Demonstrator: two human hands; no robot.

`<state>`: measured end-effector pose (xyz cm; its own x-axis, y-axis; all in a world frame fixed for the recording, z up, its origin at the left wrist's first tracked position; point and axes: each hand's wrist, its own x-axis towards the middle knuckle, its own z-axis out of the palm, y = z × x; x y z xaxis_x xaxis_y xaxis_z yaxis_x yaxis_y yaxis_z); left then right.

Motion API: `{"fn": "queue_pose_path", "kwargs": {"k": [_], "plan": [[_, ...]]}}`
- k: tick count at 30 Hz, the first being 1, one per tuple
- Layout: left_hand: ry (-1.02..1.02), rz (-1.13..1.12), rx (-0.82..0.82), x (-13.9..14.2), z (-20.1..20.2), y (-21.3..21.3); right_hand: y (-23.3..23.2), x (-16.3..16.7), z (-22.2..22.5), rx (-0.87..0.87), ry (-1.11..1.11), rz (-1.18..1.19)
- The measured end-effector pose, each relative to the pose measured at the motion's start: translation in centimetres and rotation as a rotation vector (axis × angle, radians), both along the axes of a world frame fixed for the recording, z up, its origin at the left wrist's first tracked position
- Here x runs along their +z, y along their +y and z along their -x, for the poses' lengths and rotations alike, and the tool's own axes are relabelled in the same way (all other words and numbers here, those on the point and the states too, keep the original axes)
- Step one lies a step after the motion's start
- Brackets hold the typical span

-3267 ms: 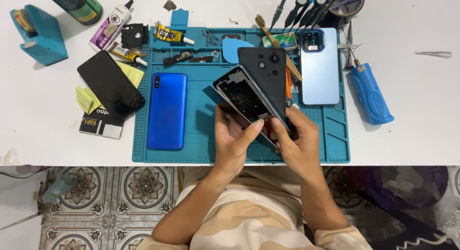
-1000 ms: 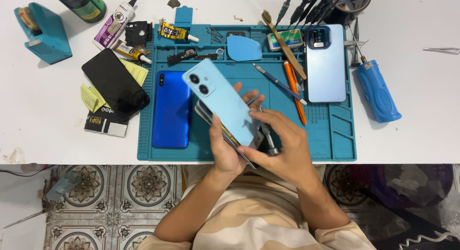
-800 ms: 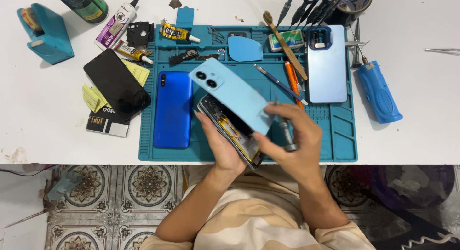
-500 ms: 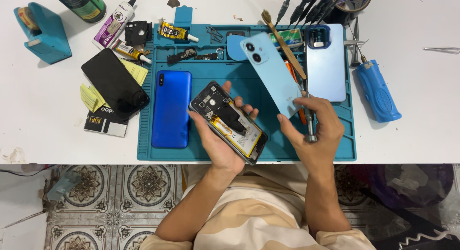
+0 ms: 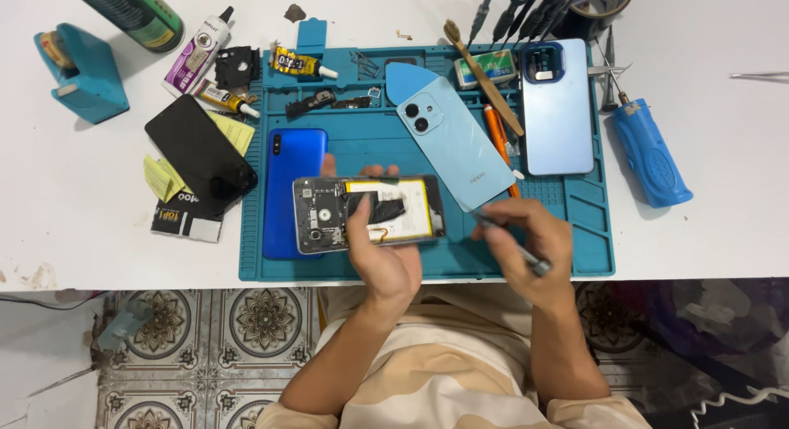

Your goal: The person uses a precision screwdriver to remove screws from the internal frame of a disassembled smartphone. They then detach the light blue back cover and set it aside on the workbench.

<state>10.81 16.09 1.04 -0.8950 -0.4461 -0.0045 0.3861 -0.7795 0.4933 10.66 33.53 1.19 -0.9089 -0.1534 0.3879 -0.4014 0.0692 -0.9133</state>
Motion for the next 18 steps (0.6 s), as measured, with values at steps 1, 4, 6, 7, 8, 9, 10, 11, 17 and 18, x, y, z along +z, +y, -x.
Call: {"fn": "queue_pose_path", "kwargs": {"k": [1,4,6,7,8,9,10,11,17,18], "plan": [[-0.119,0.056,0.025,0.4,0.1,-0.1,0.1,-0.2,0.0,-0.031,-0.041,-0.108],[-0.113,0.111,-0.026,1.2,0.2,-0.7,0.2,-0.3,0.3,-0.066,-0.122,-0.288],[-0.124,0.062,-0.104,1.2,0.5,-1.3,0.5,0.2,0.3,-0.016,-0.12,-0.217],[-0.131,0.035,-0.142,1.2,0.6,-1.4,0.7,0.6,0.1,0.072,-0.14,-0.168],[-0.132,0.037,-0.147,1.1,0.4,-1.4,1.1,1.0,0.0,0.162,-0.163,-0.116],[-0.128,0.04,-0.154,1.0,0.3,-1.4,1.3,1.4,-0.2,0.25,-0.181,-0.063],[-0.116,0.044,-0.158,0.8,0.5,-1.4,1.3,1.7,-0.2,0.246,-0.173,-0.128],[-0.124,0.052,-0.156,0.7,0.6,-1.5,1.4,2.0,-0.3,0.246,-0.166,-0.193],[-0.13,0.032,-0.157,0.1,0.5,-1.3,1.9,1.8,0.0,0.132,-0.254,-0.348],[-0.123,0.017,-0.125,0.0,0.5,-1.2,2.1,1.6,0.0,0.13,-0.245,-0.337]]}}
